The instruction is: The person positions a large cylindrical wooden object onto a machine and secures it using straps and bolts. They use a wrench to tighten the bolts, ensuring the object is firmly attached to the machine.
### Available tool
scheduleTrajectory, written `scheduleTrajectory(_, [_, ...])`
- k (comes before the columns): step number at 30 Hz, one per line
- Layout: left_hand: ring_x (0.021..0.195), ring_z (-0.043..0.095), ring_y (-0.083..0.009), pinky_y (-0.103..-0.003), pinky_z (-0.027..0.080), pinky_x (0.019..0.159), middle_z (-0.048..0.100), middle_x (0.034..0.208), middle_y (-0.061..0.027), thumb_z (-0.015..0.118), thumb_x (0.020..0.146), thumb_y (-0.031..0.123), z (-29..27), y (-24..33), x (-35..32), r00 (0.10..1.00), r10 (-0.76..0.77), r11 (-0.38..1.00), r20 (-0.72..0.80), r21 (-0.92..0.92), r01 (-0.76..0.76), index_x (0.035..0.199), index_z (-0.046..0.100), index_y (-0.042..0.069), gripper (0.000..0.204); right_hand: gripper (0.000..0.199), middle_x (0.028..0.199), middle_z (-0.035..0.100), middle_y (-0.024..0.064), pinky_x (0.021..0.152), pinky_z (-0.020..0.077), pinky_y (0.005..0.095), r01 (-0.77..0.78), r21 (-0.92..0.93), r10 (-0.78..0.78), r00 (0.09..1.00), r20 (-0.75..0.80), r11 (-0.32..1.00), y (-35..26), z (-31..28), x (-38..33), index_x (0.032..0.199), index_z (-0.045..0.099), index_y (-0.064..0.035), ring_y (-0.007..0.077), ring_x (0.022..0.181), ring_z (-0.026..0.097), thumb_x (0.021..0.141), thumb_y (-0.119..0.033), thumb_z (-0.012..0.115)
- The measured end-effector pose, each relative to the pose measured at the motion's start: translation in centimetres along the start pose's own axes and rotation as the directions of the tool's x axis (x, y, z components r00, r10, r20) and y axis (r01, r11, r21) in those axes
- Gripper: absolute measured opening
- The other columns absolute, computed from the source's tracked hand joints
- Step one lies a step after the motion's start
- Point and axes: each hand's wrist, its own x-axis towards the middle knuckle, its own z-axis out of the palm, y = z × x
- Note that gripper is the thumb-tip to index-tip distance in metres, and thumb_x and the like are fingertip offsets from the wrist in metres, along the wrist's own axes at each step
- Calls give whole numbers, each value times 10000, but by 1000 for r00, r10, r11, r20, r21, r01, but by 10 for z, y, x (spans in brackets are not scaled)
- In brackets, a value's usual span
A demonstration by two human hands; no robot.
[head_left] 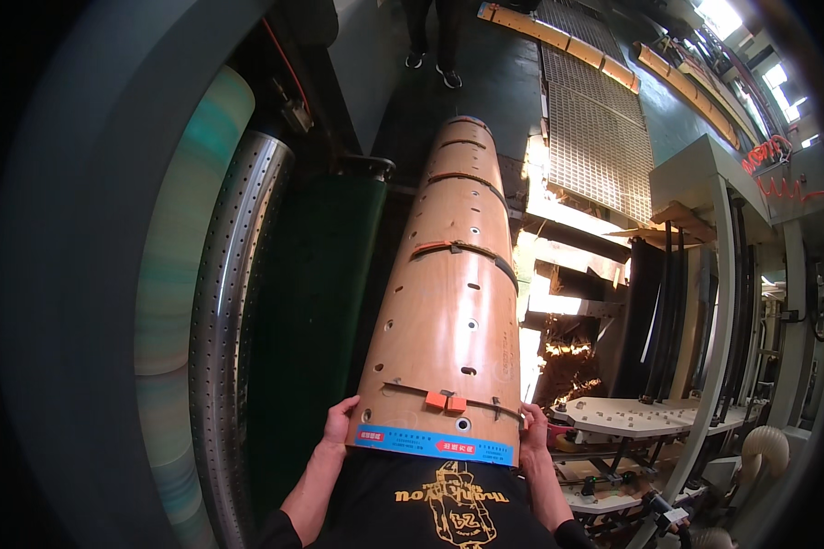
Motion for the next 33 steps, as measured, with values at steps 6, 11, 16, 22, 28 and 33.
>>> scheduleTrajectory(6, [988, 666, -244, -378, 512, 937, 697, 1084, -152, 491, 950, 252, -1, 0, 1, 1000, -5, 1000, 19, -1, 5, 1126, 638, -32, 365, 486, 1074, 686, 119, 875, 539, 395, 26, 10, -26, 999, -21, 1000, -8, 35, -21, 1187, 611, -29, 268, 957, 657, 826, -353, 578])
scheduleTrajectory(11, [998, 664, -246, -378, 508, 946, 696, 1092, -153, 485, 953, 249, 1, 1, 1, 999, -5, 1000, 32, -5, 5, 1132, 637, -36, 369, 463, 1041, 697, 110, 855, 546, 386, 27, 35, -27, 1000, 2, 999, -6, 31, -18, 1172, 628, -33, 263, 932, 662, 843, -352, 560])
scheduleTrajectory(16, [999, 664, -243, -376, 505, 952, 697, 1092, -149, 485, 953, 248, -2, 0, 2, 1000, -12, 1000, 21, 1, 12, 1130, 640, -36, 369, 454, 1037, 704, 109, 854, 546, 374, 7, 40, -8, 1000, 25, 999, -6, 23, -13, 1168, 636, -35, 250, 939, 666, 855, -353, 548])
scheduleTrajectory(22, [943, 672, -233, -359, 524, 900, 700, 1053, -136, 507, 949, 269, 7, 2, -3, 1000, 1, 1000, 14, 13, -2, 1132, 631, -30, 372, 448, 1052, 704, 110, 897, 526, 381, 22, -13, -23, 999, -45, 1000, 1, 3, 0, 1164, 638, -35, 253, 958, 666, 859, -350, 547])
scheduleTrajectory(28, [943, 673, -231, -358, 524, 901, 701, 1054, -137, 516, 946, 276, -2, -1, 4, 1000, -4, 1000, 24, 7, 4, 1133, 632, -29, 376, 476, 1108, 688, 118, 910, 520, 394, 13, -3, -13, 999, -50, 1000, 7, -17, 12, 1187, 620, -31, 270, 990, 654, 843, -356, 569])
scheduleTrajectory(33, [973, 669, -242, -363, 519, 918, 693, 1086, -146, 519, 943, 278, 9, 2, -2, 1000, -11, 1000, 8, -3, 11, 1149, 627, -28, 384, 477, 1108, 686, 120, 890, 527, 395, -4, 18, 5, 999, -39, 1000, 9, -32, 21, 1187, 620, -33, 266, 984, 652, 837, -354, 583])
